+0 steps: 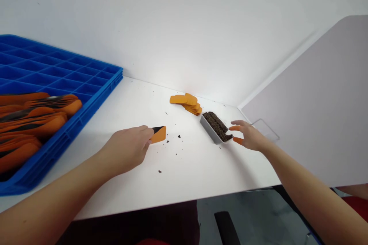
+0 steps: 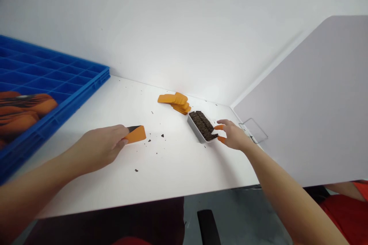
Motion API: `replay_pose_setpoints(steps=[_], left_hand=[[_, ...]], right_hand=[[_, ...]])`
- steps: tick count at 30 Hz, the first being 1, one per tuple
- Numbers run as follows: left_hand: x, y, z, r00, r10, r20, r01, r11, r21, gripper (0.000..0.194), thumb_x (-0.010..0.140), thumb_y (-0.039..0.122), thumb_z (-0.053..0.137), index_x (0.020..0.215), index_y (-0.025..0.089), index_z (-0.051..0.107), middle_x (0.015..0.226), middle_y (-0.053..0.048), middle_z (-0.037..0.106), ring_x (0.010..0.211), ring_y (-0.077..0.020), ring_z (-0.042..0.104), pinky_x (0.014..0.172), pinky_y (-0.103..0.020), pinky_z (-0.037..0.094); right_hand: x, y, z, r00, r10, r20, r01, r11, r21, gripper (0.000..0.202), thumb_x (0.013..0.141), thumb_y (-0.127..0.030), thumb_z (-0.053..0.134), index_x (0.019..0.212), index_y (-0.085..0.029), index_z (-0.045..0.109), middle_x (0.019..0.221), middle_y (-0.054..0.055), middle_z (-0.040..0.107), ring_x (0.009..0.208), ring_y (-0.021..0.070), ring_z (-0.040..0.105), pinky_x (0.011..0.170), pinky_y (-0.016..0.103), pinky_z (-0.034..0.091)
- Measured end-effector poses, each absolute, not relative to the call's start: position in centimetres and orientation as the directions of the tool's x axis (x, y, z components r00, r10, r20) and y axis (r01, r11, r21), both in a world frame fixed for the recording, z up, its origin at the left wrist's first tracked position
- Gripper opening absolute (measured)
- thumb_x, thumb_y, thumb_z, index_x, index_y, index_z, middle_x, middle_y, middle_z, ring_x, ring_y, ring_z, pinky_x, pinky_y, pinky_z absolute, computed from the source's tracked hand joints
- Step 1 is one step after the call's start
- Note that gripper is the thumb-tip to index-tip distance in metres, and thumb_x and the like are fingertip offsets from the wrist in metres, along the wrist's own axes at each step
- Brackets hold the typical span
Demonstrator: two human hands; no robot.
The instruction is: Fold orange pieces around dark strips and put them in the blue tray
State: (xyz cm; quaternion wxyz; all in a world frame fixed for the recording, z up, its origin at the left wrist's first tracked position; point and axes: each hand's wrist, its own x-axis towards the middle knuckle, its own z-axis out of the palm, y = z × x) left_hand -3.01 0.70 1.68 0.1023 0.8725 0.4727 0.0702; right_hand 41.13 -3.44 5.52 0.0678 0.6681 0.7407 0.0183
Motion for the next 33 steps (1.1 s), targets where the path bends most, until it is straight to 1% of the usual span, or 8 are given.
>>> replay_pose_setpoints(steps=[2, 6, 13, 18, 22, 26, 30, 33], left_hand=[[-3.0, 0.7, 1.7, 0.541, 0.841, 0.026, 0.814, -0.531, 0.237, 0.019, 0.085, 0.022, 0.03, 0.073, 0.02, 0.045, 0.077, -0.004, 0.057, 0.063, -0.0206, 0.052, 0.053, -0.031, 0.028], [-3.0, 0.7, 2.0, 0.53, 0.847, 0.031, 0.827, -0.525, 0.202, 0.018, 0.083, 0.022, 0.032, 0.067, 0.021, 0.04, 0.071, -0.003, 0.055, 0.059, -0.0193, 0.05, 0.051, -0.031, 0.027], [-3.2, 0.7, 2.4, 0.538, 0.843, 0.025, 0.829, -0.534, 0.164, 0.019, 0.083, 0.024, 0.032, 0.065, 0.021, 0.038, 0.066, -0.004, 0.054, 0.056, -0.0194, 0.05, 0.051, -0.031, 0.028], [-3.3, 0.9, 2.3, 0.528, 0.849, 0.012, 0.836, -0.522, 0.171, 0.019, 0.083, 0.024, 0.032, 0.067, 0.021, 0.042, 0.068, -0.004, 0.056, 0.057, -0.0194, 0.051, 0.051, -0.031, 0.03], [-3.2, 0.8, 2.5, 0.521, 0.853, 0.009, 0.839, -0.515, 0.174, 0.021, 0.084, 0.024, 0.031, 0.067, 0.021, 0.043, 0.069, -0.005, 0.057, 0.058, -0.0199, 0.052, 0.052, -0.031, 0.031], [-3.1, 0.7, 2.8, 0.524, 0.852, 0.006, 0.839, -0.517, 0.168, 0.022, 0.084, 0.024, 0.031, 0.065, 0.02, 0.043, 0.067, -0.004, 0.057, 0.057, -0.0194, 0.052, 0.052, -0.032, 0.032], [-3.1, 0.7, 2.7, 0.52, 0.854, 0.012, 0.839, -0.514, 0.18, 0.022, 0.084, 0.023, 0.031, 0.068, 0.02, 0.046, 0.069, -0.005, 0.059, 0.059, -0.0195, 0.054, 0.052, -0.031, 0.032], [-3.2, 0.9, 2.4, 0.519, 0.854, 0.011, 0.841, -0.513, 0.172, 0.022, 0.084, 0.024, 0.032, 0.07, 0.02, 0.047, 0.071, -0.005, 0.059, 0.06, -0.02, 0.054, 0.052, -0.031, 0.033]], right_hand=[[41.2, -3.2, 5.4, -0.108, 0.989, -0.104, 0.988, 0.118, 0.103, 0.038, 0.079, -0.035, 0.051, 0.115, -0.026, 0.059, 0.136, 0.007, 0.041, 0.115, 0.0287, 0.048, 0.093, 0.046, 0.046], [41.2, -2.4, 5.6, -0.119, 0.973, -0.197, 0.989, 0.135, 0.068, 0.028, 0.077, -0.034, 0.053, 0.1, -0.025, 0.067, 0.129, 0.006, 0.049, 0.121, 0.0301, 0.043, 0.097, 0.046, 0.043], [40.7, -1.7, 6.4, -0.101, 0.959, -0.266, 0.994, 0.109, 0.016, 0.032, 0.071, -0.03, 0.058, 0.102, -0.028, 0.068, 0.136, 0.005, 0.043, 0.125, 0.0315, 0.039, 0.097, 0.046, 0.043], [40.6, -1.4, 6.3, -0.094, 0.949, -0.3, 0.995, 0.095, -0.01, 0.036, 0.07, -0.028, 0.06, 0.105, -0.028, 0.068, 0.138, 0.005, 0.042, 0.124, 0.0313, 0.041, 0.096, 0.044, 0.044], [40.2, -1.7, 6.6, -0.102, 0.957, -0.272, 0.995, 0.099, -0.024, 0.031, 0.072, -0.026, 0.058, 0.1, -0.027, 0.069, 0.138, 0.005, 0.041, 0.122, 0.0302, 0.044, 0.095, 0.042, 0.045], [39.9, -2.3, 6.9, -0.107, 0.971, -0.212, 0.994, 0.104, -0.026, 0.025, 0.073, -0.028, 0.058, 0.095, -0.026, 0.069, 0.14, 0.005, 0.039, 0.121, 0.0306, 0.044, 0.095, 0.044, 0.045], [40.2, -2.3, 6.7, -0.106, 0.98, -0.167, 0.994, 0.103, -0.029, 0.026, 0.075, -0.031, 0.057, 0.098, -0.027, 0.069, 0.135, 0.004, 0.044, 0.122, 0.0285, 0.043, 0.094, 0.044, 0.046], [40.9, -2.3, 7.0, -0.107, 0.986, -0.127, 0.994, 0.104, -0.028, 0.024, 0.077, -0.032, 0.055, 0.095, -0.027, 0.069, 0.133, 0.004, 0.047, 0.123, 0.0287, 0.041, 0.095, 0.044, 0.045]])
